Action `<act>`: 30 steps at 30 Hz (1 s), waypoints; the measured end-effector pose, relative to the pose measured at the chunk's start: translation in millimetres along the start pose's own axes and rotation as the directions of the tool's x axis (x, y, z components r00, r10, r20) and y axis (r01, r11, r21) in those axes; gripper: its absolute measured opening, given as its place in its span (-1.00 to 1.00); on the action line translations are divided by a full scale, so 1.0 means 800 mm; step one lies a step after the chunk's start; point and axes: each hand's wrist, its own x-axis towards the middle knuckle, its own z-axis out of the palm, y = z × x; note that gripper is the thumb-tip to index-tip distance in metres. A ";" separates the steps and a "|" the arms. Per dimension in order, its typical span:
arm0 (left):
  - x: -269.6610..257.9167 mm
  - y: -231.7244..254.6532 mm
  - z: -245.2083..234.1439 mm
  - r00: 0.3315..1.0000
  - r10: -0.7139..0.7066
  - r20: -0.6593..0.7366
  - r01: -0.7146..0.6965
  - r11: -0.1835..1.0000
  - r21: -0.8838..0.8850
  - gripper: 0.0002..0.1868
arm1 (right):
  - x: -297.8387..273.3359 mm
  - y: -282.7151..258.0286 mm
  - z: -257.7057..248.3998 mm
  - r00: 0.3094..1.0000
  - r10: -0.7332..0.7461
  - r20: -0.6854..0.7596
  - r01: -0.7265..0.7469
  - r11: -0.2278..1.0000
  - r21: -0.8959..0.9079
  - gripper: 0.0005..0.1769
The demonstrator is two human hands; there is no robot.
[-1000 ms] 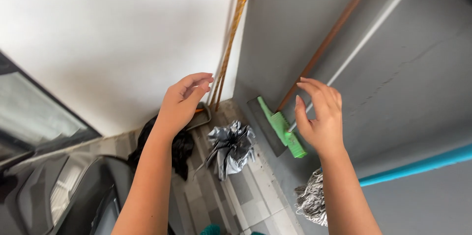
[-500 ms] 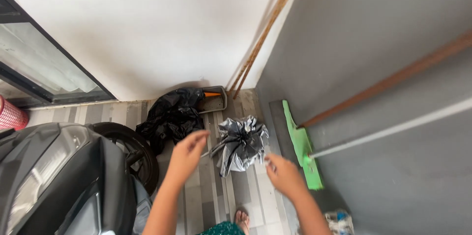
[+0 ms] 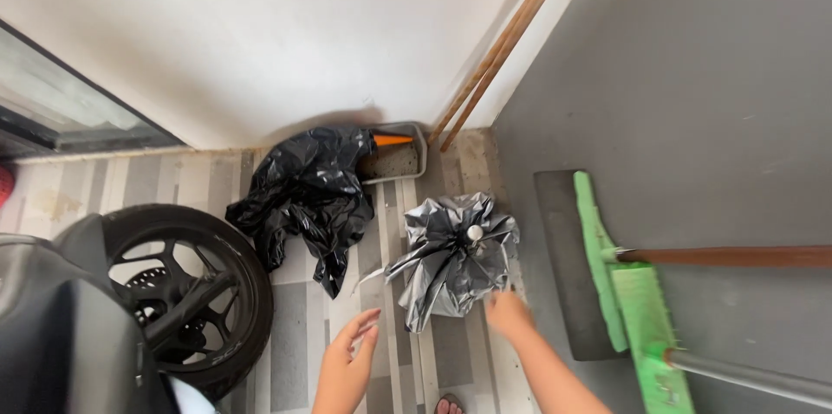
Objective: The recorder ties plastic bags, hangs them on a wall rack, folds an umbrella, and organizes motorcycle helmets in a garage area.
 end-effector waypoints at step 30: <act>-0.103 -0.176 -0.077 0.996 -0.070 0.055 0.076 0.989 -0.129 -0.62 | -0.048 -0.111 -0.253 0.627 -0.258 -0.735 0.140 0.965 -0.220 -0.53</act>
